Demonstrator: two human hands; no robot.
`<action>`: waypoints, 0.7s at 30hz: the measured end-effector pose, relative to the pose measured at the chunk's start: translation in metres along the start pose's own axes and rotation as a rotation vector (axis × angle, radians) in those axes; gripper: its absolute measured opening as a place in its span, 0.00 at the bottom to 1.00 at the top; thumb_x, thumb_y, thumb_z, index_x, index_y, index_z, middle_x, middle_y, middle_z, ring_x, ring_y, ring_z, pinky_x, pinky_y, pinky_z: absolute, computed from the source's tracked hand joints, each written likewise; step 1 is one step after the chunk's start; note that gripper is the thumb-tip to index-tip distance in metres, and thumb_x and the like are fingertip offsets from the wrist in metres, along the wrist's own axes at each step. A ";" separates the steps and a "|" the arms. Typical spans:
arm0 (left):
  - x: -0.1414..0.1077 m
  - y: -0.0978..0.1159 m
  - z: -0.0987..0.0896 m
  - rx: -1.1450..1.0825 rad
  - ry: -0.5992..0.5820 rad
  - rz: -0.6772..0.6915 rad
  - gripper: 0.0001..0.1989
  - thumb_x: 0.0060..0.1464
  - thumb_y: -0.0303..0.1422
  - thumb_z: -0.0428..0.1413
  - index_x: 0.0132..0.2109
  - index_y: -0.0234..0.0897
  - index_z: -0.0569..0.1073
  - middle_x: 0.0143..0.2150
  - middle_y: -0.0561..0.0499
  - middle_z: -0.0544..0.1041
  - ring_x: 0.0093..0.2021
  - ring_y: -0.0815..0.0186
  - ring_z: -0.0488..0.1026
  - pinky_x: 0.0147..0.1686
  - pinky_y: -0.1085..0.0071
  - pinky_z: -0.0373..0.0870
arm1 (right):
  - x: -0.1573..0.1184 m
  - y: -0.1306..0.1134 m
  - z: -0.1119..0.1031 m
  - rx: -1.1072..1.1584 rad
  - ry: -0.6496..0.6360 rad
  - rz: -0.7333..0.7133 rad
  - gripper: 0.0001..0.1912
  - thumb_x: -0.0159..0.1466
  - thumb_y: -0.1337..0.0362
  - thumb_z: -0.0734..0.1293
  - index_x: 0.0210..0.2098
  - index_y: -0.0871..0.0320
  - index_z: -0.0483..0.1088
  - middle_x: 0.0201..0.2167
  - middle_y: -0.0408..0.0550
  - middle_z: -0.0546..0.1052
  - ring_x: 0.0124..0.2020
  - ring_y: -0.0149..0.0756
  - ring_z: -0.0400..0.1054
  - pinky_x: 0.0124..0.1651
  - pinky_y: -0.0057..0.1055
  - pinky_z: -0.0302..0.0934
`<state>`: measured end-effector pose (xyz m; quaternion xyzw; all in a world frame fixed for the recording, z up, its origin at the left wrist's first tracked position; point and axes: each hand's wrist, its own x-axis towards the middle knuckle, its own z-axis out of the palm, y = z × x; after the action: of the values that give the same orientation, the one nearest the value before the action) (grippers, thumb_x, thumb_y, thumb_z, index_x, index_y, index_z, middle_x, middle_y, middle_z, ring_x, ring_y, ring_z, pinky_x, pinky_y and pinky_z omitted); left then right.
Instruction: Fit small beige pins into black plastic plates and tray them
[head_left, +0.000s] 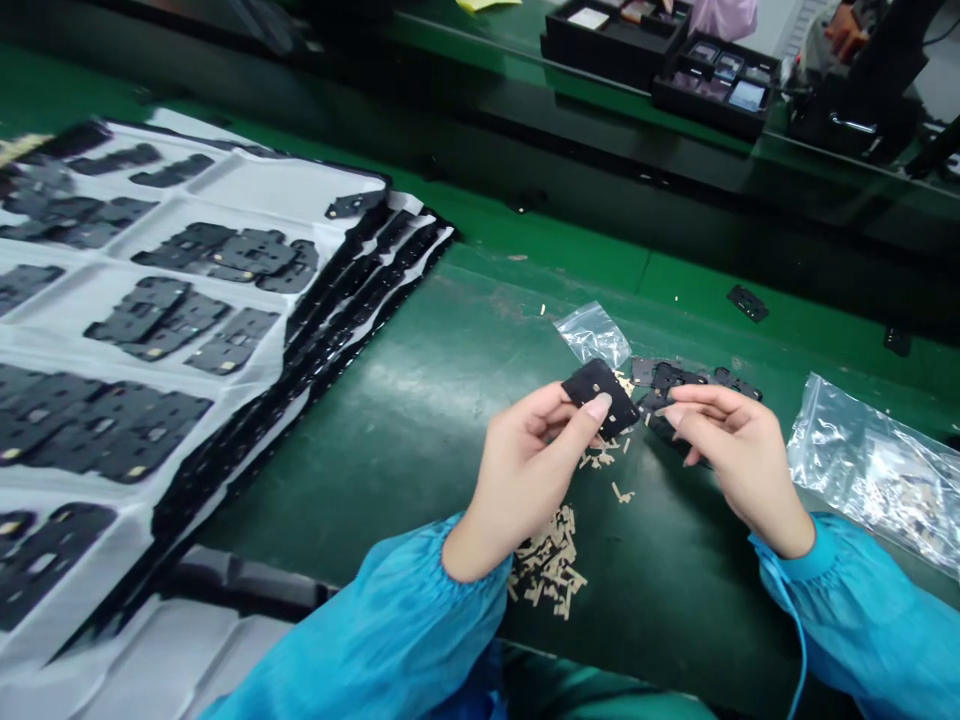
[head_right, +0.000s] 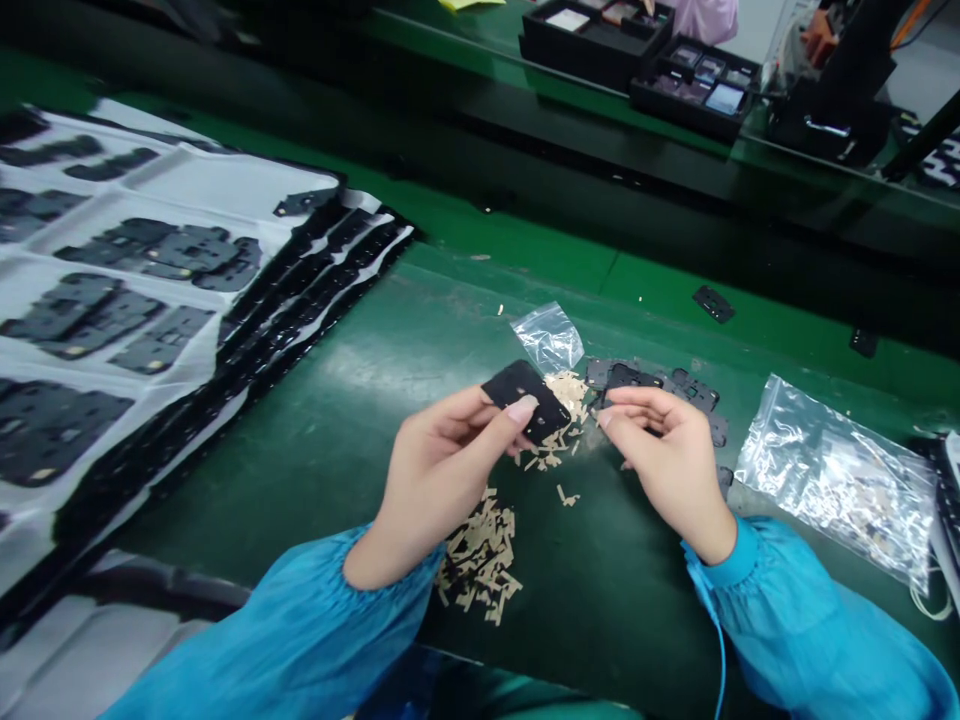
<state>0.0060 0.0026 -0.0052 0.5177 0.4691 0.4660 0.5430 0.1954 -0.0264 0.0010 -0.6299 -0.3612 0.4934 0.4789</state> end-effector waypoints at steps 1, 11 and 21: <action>0.001 0.001 0.000 0.014 -0.009 -0.009 0.05 0.59 0.33 0.62 0.39 0.38 0.82 0.23 0.55 0.76 0.24 0.71 0.70 0.25 0.76 0.68 | 0.002 -0.002 -0.002 -0.059 0.019 -0.026 0.11 0.55 0.59 0.77 0.36 0.57 0.81 0.29 0.46 0.82 0.27 0.32 0.71 0.23 0.25 0.62; -0.006 0.000 0.004 0.148 -0.035 -0.014 0.07 0.59 0.34 0.61 0.34 0.37 0.81 0.18 0.58 0.68 0.21 0.71 0.62 0.24 0.71 0.60 | -0.013 -0.011 0.001 -0.315 -0.014 -0.097 0.01 0.53 0.66 0.73 0.25 0.57 0.79 0.21 0.42 0.75 0.22 0.29 0.61 0.25 0.27 0.56; -0.011 0.000 0.007 0.220 -0.016 0.039 0.06 0.59 0.32 0.62 0.35 0.37 0.82 0.19 0.57 0.71 0.22 0.70 0.64 0.26 0.72 0.63 | -0.018 -0.008 0.004 -0.433 -0.008 -0.174 0.05 0.55 0.68 0.72 0.23 0.56 0.77 0.17 0.40 0.70 0.20 0.28 0.57 0.22 0.26 0.50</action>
<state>0.0113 -0.0089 -0.0044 0.5869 0.5030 0.4178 0.4775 0.1873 -0.0402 0.0132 -0.6825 -0.5134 0.3637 0.3718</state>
